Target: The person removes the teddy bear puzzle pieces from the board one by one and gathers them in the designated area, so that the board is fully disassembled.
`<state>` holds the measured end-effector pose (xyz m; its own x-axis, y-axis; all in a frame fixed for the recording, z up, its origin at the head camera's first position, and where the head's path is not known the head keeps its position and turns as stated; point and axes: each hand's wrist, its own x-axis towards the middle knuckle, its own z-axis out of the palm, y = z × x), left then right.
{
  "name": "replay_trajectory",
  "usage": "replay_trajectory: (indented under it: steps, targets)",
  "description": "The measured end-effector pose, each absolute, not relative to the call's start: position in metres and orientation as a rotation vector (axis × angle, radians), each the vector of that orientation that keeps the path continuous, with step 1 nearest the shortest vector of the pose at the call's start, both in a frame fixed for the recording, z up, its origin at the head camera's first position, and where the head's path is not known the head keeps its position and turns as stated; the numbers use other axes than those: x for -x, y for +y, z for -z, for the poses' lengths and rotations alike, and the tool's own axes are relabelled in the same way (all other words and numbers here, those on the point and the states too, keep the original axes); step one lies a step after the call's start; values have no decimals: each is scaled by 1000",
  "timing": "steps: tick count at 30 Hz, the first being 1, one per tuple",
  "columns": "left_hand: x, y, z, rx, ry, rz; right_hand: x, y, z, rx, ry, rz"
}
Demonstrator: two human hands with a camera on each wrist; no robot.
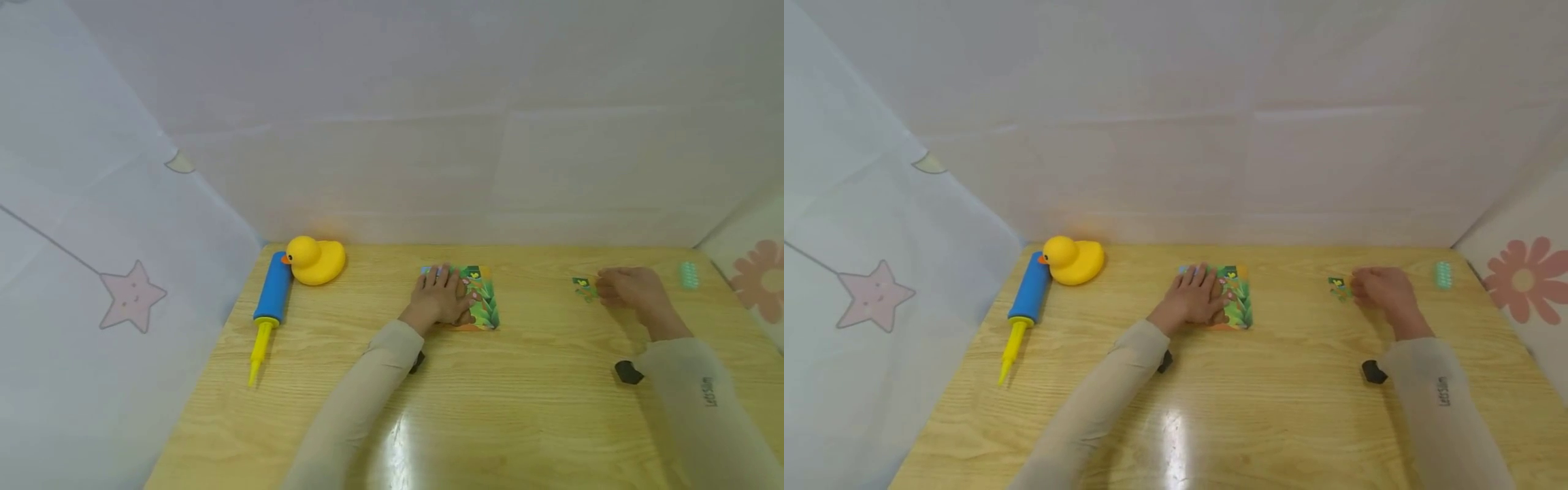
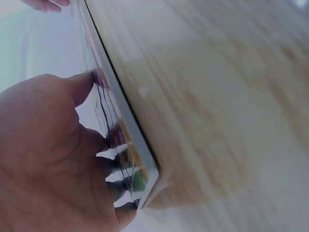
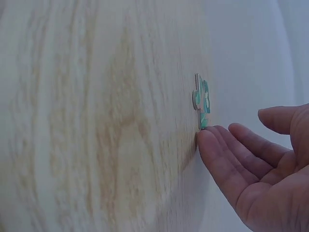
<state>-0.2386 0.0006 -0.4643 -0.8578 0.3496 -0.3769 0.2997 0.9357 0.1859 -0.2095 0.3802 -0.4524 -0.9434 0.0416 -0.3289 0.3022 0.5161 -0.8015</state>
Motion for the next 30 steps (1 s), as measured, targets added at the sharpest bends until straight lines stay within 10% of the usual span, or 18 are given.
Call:
replay_trajectory:
  steps: [30]
  targets:
    - [242,-28,458,-396,2776,-365,243,274,438,-72,2440,1483]
